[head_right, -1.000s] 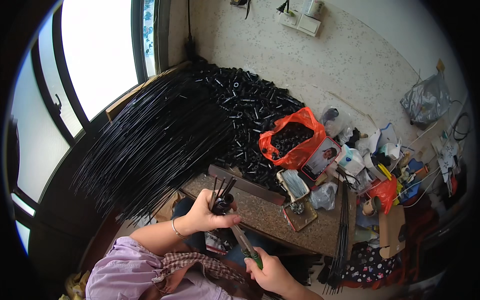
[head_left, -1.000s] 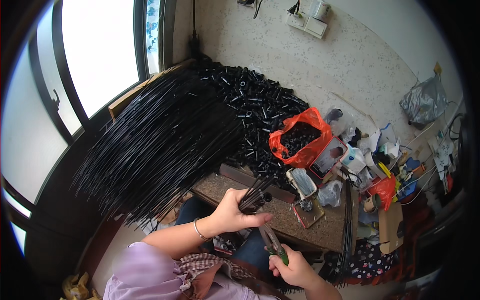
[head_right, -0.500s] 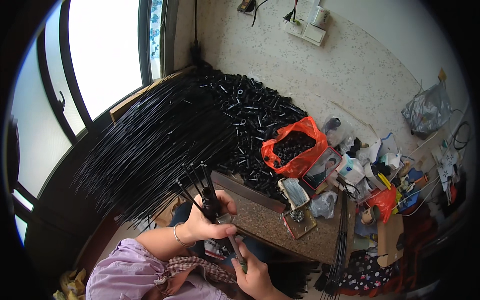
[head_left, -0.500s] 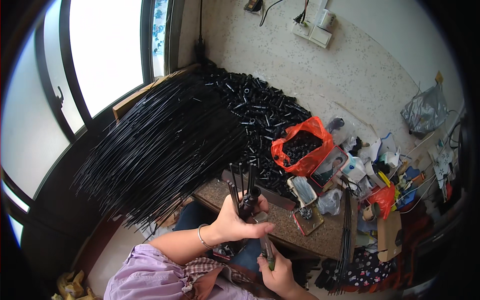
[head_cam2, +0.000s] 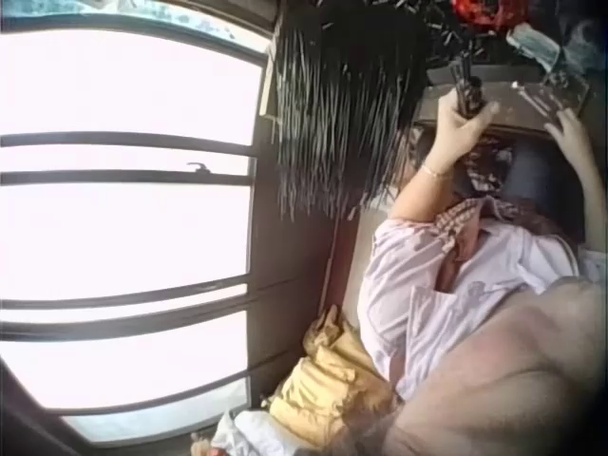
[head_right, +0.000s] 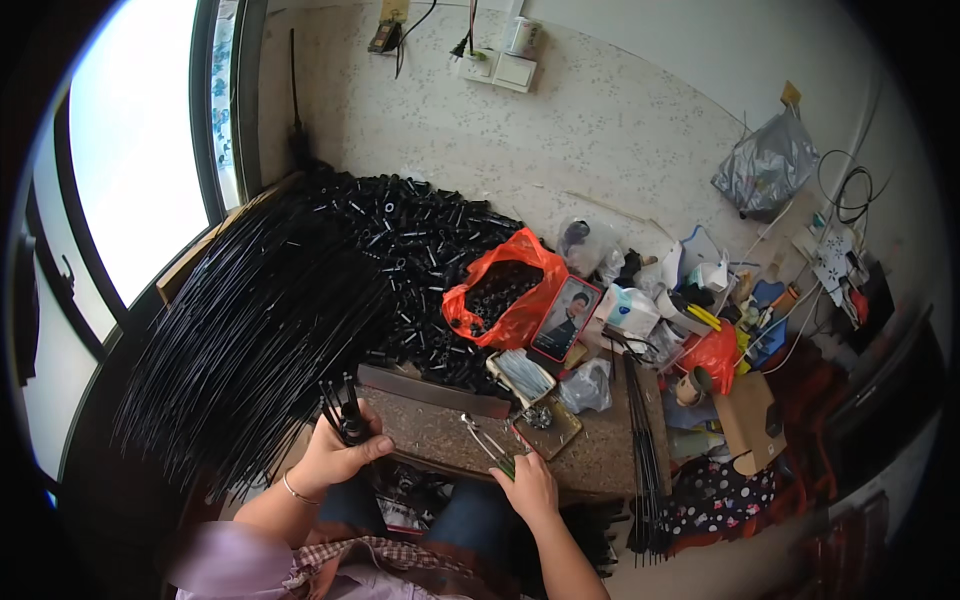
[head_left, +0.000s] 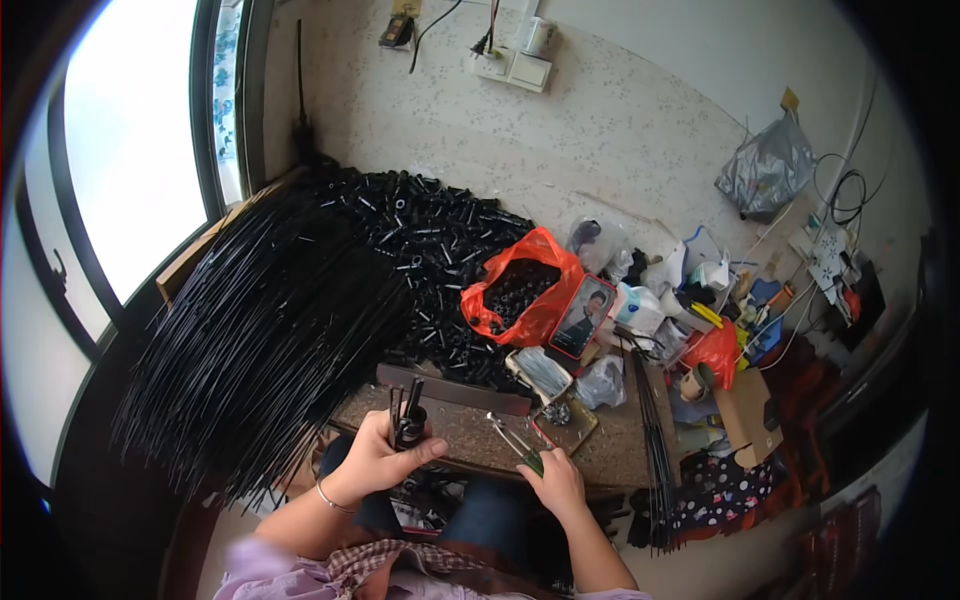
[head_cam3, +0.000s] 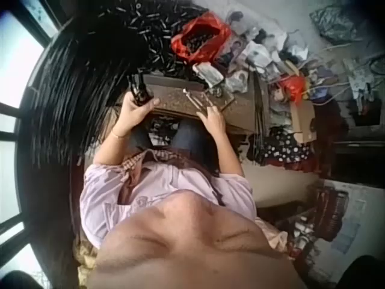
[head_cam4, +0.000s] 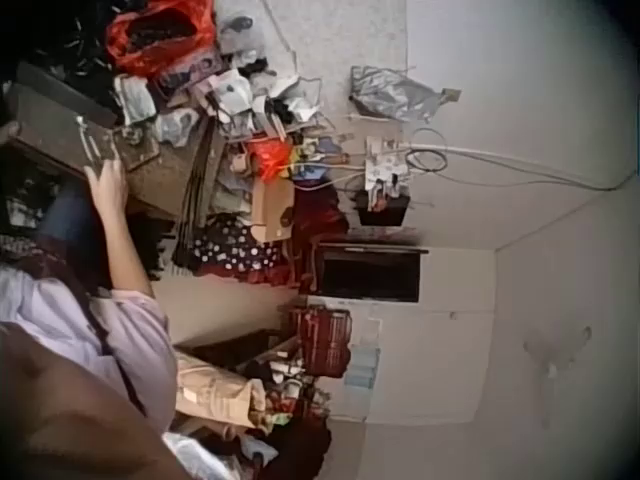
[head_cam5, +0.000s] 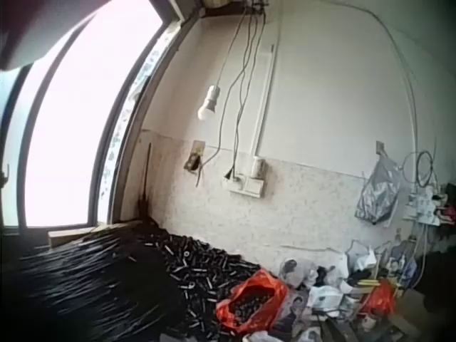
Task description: Assembling product components by inserting black rods into a base and using pliers for manipulation.
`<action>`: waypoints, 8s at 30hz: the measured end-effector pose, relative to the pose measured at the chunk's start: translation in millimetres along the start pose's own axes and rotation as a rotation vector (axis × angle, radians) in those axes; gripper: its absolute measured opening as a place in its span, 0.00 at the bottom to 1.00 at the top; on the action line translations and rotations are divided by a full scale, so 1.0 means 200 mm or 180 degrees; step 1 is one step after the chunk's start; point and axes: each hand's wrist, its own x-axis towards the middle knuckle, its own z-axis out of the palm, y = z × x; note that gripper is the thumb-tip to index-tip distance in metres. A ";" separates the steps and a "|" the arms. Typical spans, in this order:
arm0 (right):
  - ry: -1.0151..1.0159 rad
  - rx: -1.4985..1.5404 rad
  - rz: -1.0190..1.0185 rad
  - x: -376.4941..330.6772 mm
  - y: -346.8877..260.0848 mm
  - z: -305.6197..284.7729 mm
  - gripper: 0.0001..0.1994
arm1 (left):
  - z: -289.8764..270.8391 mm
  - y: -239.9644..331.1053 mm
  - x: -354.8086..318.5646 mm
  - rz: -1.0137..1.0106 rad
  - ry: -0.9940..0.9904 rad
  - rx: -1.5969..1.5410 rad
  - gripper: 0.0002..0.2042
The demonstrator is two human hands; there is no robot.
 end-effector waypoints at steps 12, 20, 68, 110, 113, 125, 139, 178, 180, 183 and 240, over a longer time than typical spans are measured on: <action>0.0511 0.0190 -0.0338 0.00 0.17 0.11 0.30 | -0.40 0.24 0.11 0.1453 0.0271 -0.3966 0.14; 0.2099 0.5361 -0.1456 -0.06 -0.21 -0.55 0.28 | 0.02 -0.61 -0.34 -0.1289 0.1292 -0.4840 0.12; 0.0802 0.5931 0.0467 0.35 -0.10 -0.14 0.09 | 0.22 -0.88 1.27 0.0149 0.0329 0.2411 0.10; -0.0523 0.5587 -0.0691 0.07 -0.53 -0.25 0.14 | 0.15 -0.10 0.16 -0.0409 -0.0773 -0.2022 0.06; 0.0332 0.5110 -0.0430 0.07 -0.51 -0.24 0.13 | 0.18 -0.24 0.09 0.0703 0.0550 -0.0204 0.08; 0.0320 0.5621 -0.0332 0.09 -0.54 -0.25 0.12 | 0.24 -0.12 0.08 0.0555 0.0133 -0.0260 0.05; 0.0316 0.4992 -0.0733 0.07 -0.56 -0.29 0.11 | 0.26 -0.10 0.05 0.0184 -0.0167 -0.1066 0.12; 0.2284 0.0567 -0.2064 0.01 -0.66 -0.52 0.16 | 0.22 -0.07 0.02 -0.0337 -0.0776 -0.1308 0.20; 0.2330 0.0598 -0.2068 0.03 -0.65 -0.52 0.16 | 0.24 -0.06 0.04 0.0164 -0.0633 -0.0401 0.19; 0.2229 0.0896 -0.1969 0.05 -0.62 -0.50 0.12 | 0.25 -0.11 0.04 0.0502 -0.0391 0.0141 0.16; 0.1447 0.0356 -0.1735 -0.04 -0.48 -0.44 0.22 | 0.01 0.02 0.08 0.0381 0.0406 -0.0557 0.15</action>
